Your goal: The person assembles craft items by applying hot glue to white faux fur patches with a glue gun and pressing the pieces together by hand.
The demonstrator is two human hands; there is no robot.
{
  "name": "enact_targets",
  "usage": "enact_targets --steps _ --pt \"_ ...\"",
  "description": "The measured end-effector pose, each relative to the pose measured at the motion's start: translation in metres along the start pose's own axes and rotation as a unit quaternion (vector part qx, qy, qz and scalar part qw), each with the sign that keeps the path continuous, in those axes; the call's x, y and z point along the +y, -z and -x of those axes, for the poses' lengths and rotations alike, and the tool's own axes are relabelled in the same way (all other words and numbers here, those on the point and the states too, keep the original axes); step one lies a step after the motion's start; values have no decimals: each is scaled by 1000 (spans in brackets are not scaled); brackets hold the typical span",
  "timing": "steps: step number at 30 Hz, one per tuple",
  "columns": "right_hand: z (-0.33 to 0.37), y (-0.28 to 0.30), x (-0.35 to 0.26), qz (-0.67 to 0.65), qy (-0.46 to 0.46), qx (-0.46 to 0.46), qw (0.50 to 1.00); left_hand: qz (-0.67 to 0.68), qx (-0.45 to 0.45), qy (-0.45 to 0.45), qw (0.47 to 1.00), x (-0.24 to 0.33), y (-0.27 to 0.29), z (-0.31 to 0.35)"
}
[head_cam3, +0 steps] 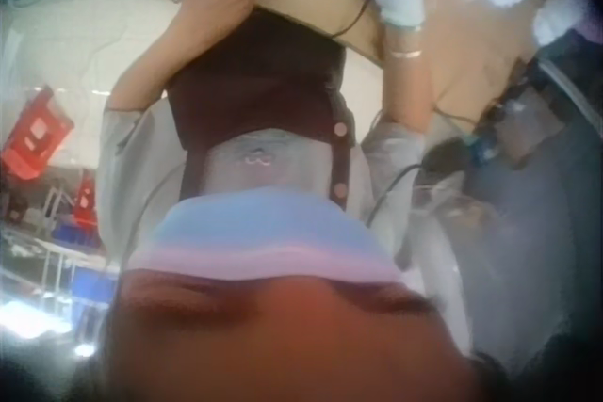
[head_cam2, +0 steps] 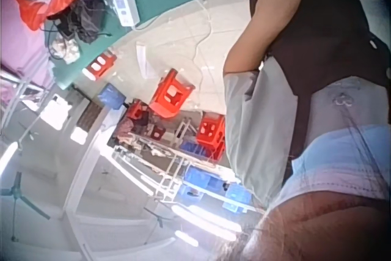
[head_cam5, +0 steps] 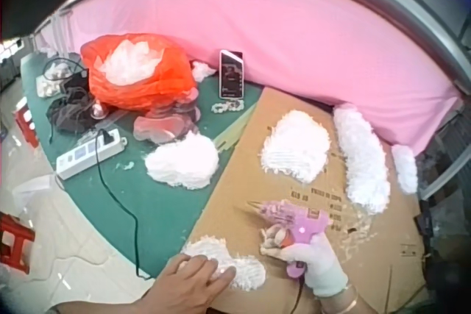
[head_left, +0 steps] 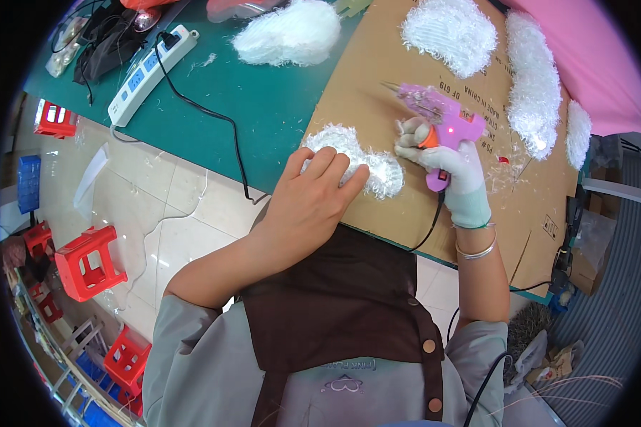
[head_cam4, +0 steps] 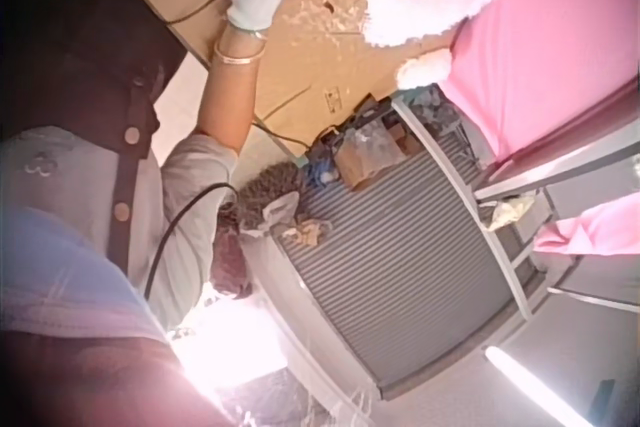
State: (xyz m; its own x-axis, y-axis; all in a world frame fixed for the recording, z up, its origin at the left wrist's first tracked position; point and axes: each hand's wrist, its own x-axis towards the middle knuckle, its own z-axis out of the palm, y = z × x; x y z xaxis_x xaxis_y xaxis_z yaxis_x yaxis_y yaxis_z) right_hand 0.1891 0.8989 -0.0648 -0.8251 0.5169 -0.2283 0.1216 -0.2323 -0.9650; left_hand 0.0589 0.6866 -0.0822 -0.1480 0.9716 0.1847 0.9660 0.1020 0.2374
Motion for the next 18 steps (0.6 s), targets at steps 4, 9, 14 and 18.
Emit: enact_targets --steps 4,9,14,18 --pt "7 -7 1 0 -14 -2 1000 -28 -9 -7 1000 2 1 -1" --pt "16 -19 3 -26 -8 -12 1000 -40 -14 -10 999 3 -1 -2" --pt "24 -23 -4 16 63 -11 998 -57 36 -31 997 -1 -2 -3" --pt "29 4 -7 -20 51 78 996 -45 25 -28 998 -1 -1 -2"
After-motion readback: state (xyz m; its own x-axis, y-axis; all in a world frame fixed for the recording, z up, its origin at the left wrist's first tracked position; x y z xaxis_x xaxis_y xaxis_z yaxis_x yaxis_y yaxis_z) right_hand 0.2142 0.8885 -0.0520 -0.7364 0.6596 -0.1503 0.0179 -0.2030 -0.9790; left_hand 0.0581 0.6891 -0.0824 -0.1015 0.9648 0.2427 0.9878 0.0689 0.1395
